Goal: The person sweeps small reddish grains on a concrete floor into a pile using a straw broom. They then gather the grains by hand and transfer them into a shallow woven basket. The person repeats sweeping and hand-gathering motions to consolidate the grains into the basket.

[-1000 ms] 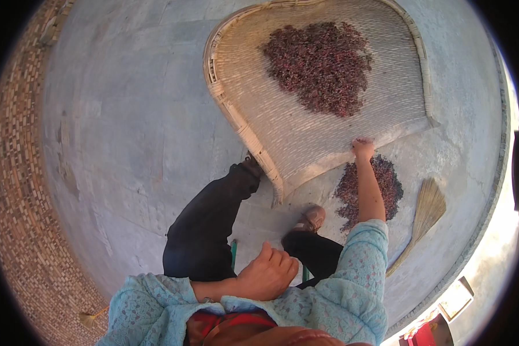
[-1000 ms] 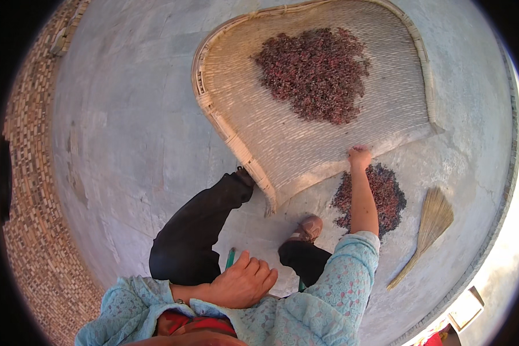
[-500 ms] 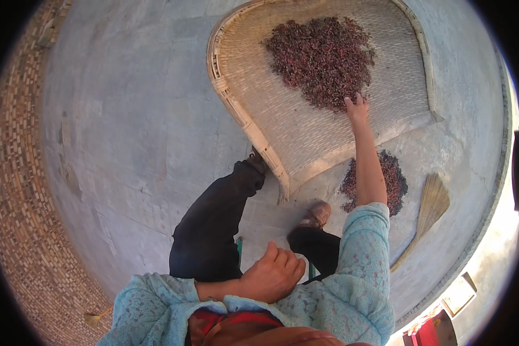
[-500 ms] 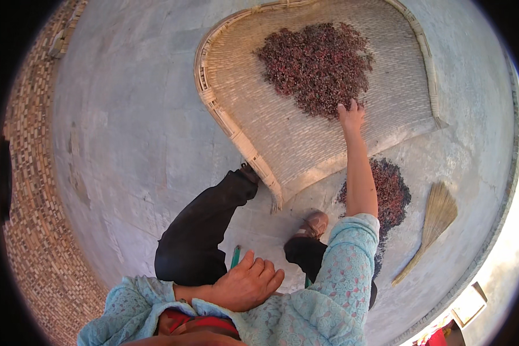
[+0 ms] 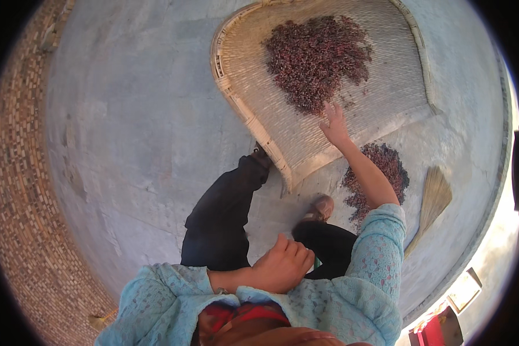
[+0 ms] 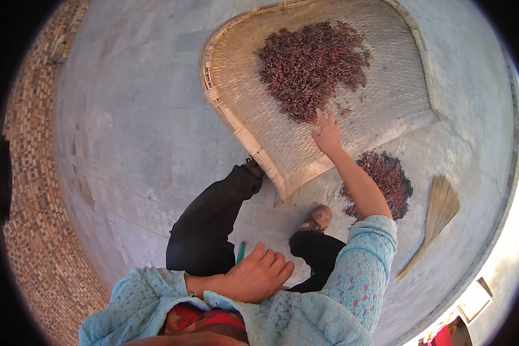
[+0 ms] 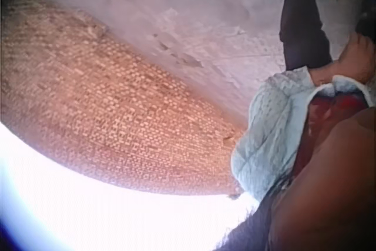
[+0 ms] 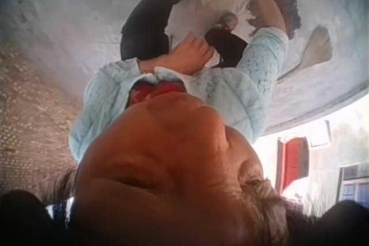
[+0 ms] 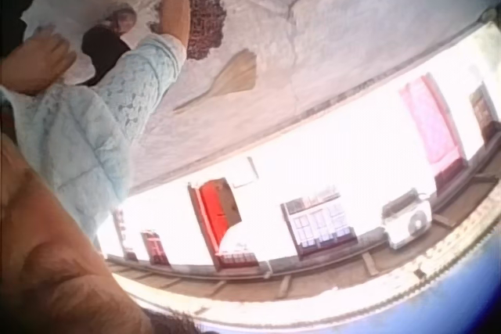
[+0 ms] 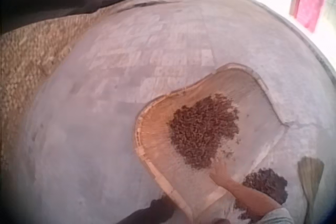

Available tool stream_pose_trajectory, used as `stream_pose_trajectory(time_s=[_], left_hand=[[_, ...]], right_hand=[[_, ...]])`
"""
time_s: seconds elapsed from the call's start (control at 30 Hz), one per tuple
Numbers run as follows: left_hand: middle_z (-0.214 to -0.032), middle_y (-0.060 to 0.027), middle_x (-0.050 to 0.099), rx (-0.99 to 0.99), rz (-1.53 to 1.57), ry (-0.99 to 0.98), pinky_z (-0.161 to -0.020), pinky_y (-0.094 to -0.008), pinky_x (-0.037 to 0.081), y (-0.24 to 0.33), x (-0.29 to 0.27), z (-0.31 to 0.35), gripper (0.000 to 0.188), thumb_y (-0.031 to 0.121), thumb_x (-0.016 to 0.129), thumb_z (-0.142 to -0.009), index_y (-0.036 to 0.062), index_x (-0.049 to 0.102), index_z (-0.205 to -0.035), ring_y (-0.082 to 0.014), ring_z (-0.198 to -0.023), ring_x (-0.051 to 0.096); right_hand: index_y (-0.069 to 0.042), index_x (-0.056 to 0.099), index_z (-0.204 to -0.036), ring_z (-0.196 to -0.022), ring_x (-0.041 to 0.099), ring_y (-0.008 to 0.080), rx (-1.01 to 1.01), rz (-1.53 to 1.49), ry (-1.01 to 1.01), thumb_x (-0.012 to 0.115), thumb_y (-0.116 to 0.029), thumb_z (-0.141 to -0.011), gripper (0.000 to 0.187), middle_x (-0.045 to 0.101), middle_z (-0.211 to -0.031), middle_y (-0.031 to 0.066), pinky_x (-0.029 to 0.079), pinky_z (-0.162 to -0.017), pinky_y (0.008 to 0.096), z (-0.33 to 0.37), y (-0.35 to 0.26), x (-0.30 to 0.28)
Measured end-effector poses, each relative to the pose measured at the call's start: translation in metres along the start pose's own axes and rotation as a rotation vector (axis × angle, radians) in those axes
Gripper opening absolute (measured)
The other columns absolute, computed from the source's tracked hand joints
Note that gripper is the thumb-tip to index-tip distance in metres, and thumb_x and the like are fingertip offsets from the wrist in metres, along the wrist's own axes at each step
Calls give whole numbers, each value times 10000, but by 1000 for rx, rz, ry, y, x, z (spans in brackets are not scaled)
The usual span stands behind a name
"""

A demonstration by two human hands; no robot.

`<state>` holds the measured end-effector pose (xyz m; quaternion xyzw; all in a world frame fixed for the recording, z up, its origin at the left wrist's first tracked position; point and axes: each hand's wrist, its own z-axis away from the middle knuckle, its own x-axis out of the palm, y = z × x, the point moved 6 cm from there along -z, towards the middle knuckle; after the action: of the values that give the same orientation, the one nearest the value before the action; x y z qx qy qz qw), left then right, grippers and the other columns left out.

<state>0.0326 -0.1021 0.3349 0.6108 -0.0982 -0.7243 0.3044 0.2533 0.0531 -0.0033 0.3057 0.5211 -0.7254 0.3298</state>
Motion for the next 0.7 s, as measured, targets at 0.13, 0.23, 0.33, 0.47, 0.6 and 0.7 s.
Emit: stream_pose_trajectory(time_s=[0.13, 0.23, 0.33, 0.47, 0.6, 0.7], left_hand=[[-919, -123, 585, 8, -36, -31, -807, -431, 408, 5, 5, 2, 410, 256, 586, -821, -2, 591, -1139, -243, -806, 557], [-916, -112, 584, 30, -17, -82, -809, -420, 407, 11, 6, 2, 422, 257, 616, -805, -1, 589, -1138, -232, -811, 563], [-915, -102, 579, 46, -9, -143, -817, -407, 409, 18, 12, -2, 450, 266, 644, -795, 6, 576, -1156, -229, -829, 568], [-941, -89, 564, 41, 1, -227, -868, -403, 404, 16, 11, -7, 495, 318, 679, -822, 32, 534, -1198, -237, -896, 560], [-964, -94, 555, 24, -1, -348, -904, -393, 388, 14, 15, -15, 504, 312, 685, -831, 32, 513, -1213, -245, -935, 553], [-940, -88, 553, 24, -17, -373, -886, -390, 394, 16, 23, -21, 487, 301, 685, -824, 33, 526, -1198, -236, -912, 555]], right_hand=[[-110, 377, -1441, -1278, 422, 401, 71, -192, -8, 683, -157, -807, 706, 350, -1428, 232, 391, -1048, 430, 59, 17, -63], [-82, 379, -1438, -1244, 450, 398, 164, -90, 81, 704, -170, -781, 738, 391, -1384, 225, 408, -1023, 427, 126, 63, -85], [-58, 370, -1439, -1213, 472, 384, 410, -119, 234, 736, -198, -743, 799, 415, -1350, 225, 413, -1012, 418, 191, 118, -89], [-42, 337, -1453, -1179, 485, 391, 837, -251, 539, 776, -241, -701, 894, 428, -1309, 246, 415, -1005, 414, 287, 193, -56], [-54, 306, -1472, -984, 549, 254, 1251, -564, 585, 844, -222, -666, 984, 452, -1149, 154, 540, -639, 368, 353, 219, -15], [-136, 199, -1516, -1030, 533, 322, 1314, -579, 515, 877, -190, -645, 1106, 313, -1320, 190, 553, -625, 377, 366, 231, 10]])
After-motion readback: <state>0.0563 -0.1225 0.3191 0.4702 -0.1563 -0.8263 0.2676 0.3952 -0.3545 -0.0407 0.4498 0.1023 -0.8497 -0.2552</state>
